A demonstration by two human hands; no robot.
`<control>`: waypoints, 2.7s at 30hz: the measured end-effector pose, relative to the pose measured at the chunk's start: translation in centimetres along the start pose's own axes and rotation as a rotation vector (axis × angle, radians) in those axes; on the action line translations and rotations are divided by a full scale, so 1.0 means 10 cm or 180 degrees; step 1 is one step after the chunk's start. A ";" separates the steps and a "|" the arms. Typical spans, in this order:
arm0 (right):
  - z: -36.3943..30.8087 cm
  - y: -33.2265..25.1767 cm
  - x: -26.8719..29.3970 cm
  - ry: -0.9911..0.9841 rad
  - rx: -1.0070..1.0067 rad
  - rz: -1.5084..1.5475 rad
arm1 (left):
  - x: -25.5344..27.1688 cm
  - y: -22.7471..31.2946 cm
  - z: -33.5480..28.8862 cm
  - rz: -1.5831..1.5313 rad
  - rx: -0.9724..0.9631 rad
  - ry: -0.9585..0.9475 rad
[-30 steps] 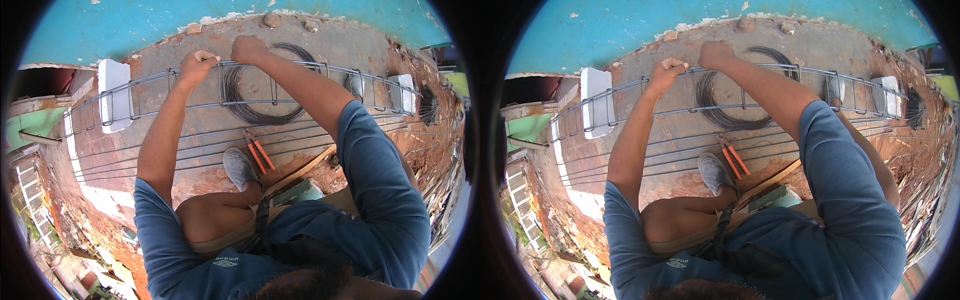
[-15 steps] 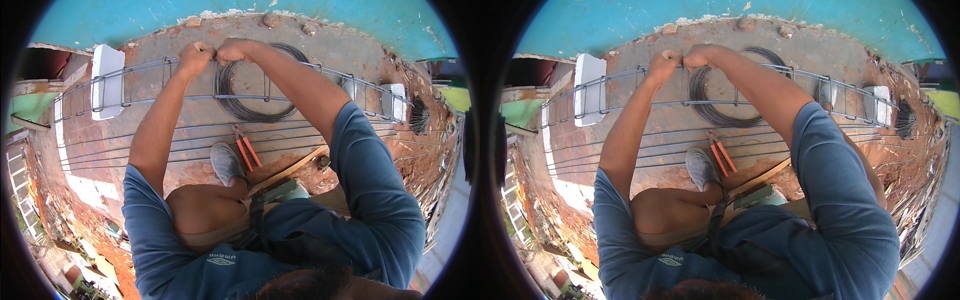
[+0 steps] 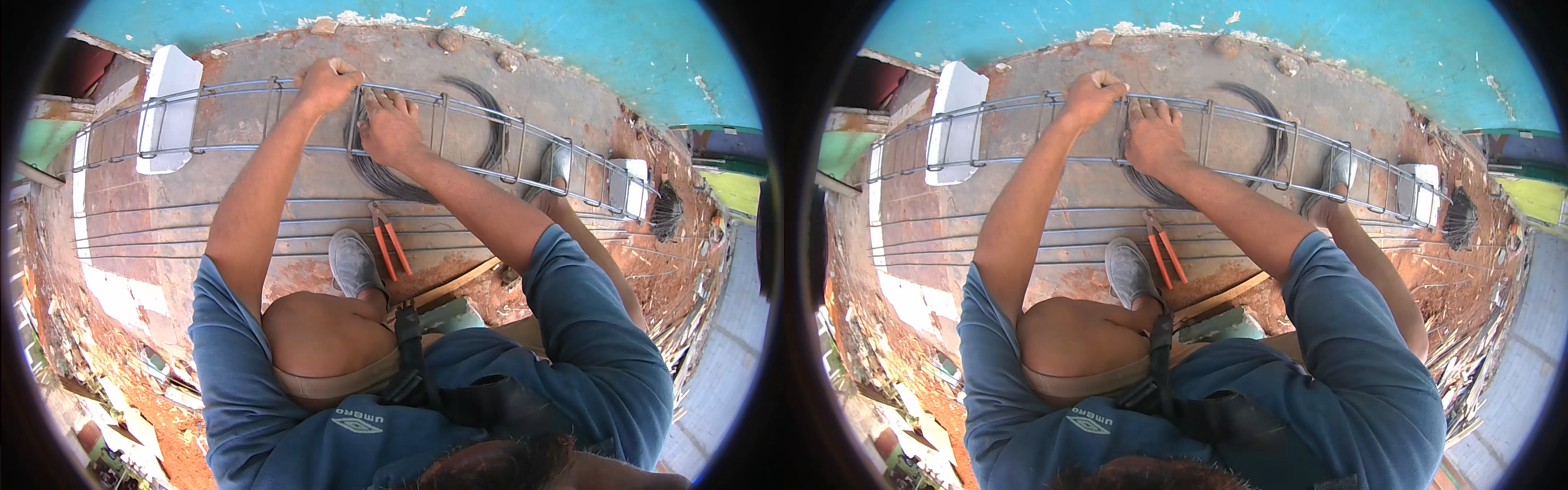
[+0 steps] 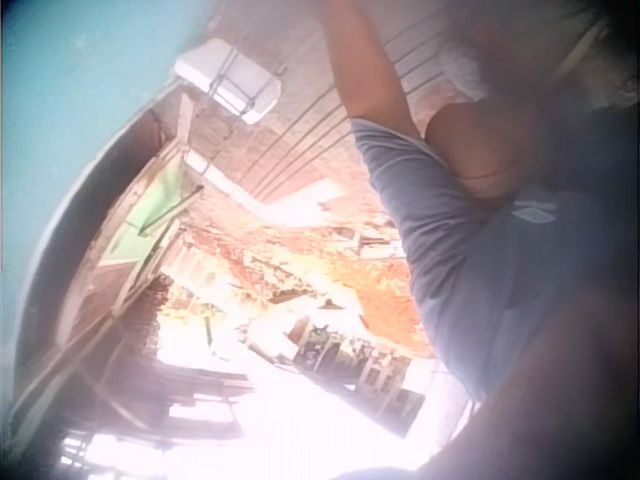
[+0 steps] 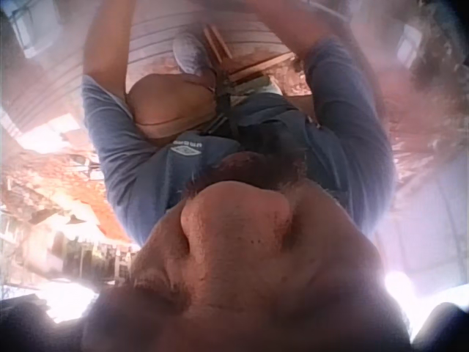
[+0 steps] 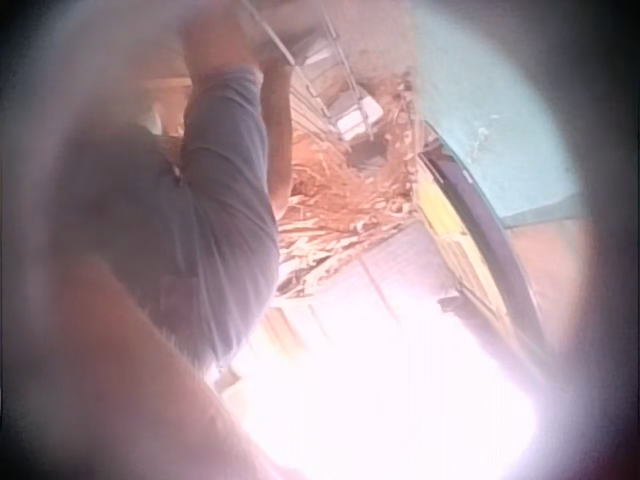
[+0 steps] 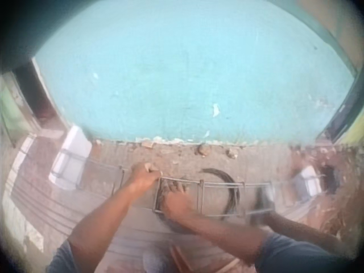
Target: The person ties a rebar cage using wire and pliers. They wrap wire around intersecting bars, twist it with pliers, and trim excess wire repeatedly along the cage.
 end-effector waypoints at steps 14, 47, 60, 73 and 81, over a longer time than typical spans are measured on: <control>0.88 0.21 0.63 -0.1297 -0.0485 0.1198 | 0.06 -0.04 -0.23 0.0612 -0.0749 0.0362; -0.14 0.18 0.28 -0.0003 0.0470 0.0262 | -0.06 -0.05 -0.21 0.0580 -0.0754 0.0466; -0.13 0.04 0.48 -0.0271 -0.0407 0.1309 | -0.14 -0.16 -0.18 0.0571 -0.0767 0.0482; -0.54 0.07 0.50 0.0593 0.0275 0.1015 | -0.14 -0.16 -0.20 0.0594 -0.1096 0.0708; -0.73 0.89 0.94 -0.1010 -0.1363 0.0911 | -0.05 -0.02 -0.30 0.0696 -0.0870 0.0392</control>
Point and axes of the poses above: each hand's wrist, its own z-axis towards the middle knuckle, its own x-axis out of the back of the hand, y = z × x, the point moved 1 cm from there along z, towards the middle knuckle, and after that the axes turned 2 degrees about -z, right-handed, at the moved point
